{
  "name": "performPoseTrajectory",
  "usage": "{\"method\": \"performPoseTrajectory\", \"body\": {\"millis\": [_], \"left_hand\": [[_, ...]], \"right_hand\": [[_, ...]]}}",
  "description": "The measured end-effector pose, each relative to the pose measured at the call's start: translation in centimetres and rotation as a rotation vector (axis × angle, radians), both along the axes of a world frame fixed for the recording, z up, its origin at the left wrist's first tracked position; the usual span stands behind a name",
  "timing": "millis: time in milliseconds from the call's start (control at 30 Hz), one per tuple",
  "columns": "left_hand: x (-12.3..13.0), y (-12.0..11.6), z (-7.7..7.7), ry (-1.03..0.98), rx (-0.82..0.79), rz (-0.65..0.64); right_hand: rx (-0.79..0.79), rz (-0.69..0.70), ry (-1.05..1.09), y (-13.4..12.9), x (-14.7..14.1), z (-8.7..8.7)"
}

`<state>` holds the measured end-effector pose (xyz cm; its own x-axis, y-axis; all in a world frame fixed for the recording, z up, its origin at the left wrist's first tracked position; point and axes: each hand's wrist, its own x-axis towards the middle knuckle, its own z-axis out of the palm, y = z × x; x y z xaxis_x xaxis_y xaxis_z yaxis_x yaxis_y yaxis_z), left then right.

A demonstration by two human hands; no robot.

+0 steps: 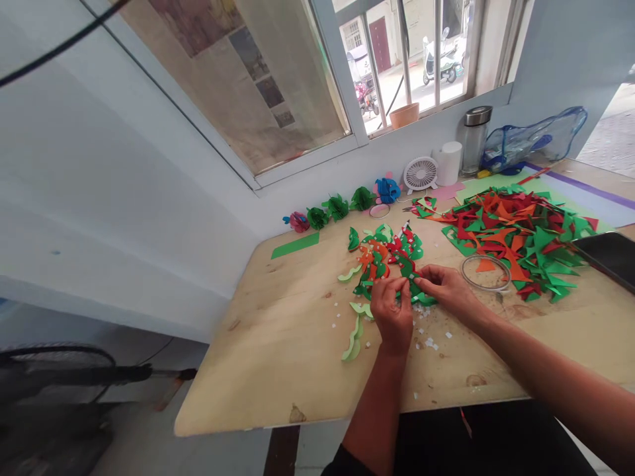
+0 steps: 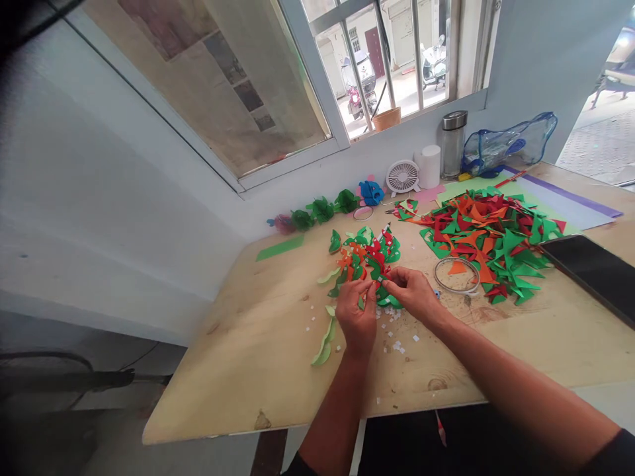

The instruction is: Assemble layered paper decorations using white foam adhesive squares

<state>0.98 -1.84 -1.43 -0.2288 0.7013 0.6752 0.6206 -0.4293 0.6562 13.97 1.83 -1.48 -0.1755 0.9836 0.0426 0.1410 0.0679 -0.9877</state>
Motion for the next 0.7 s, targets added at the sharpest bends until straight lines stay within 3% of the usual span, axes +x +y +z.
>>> {"method": "performPoseTrajectory", "body": {"millis": [167, 500, 700], "left_hand": [[0.1, 0.5, -0.8, 0.258, 0.086, -0.019], [0.2, 0.5, -1.3, 0.309, 0.075, 0.029], [0.1, 0.6, -1.3, 0.334, 0.01, 0.042]], "right_hand": [[0.119, -0.02, -0.122, 0.1, 0.1, -0.8], [0.26, -0.071, -0.371, -0.3, 0.0, -0.3], [0.291, -0.029, -0.436, -0.6, 0.1, -0.1]]}}
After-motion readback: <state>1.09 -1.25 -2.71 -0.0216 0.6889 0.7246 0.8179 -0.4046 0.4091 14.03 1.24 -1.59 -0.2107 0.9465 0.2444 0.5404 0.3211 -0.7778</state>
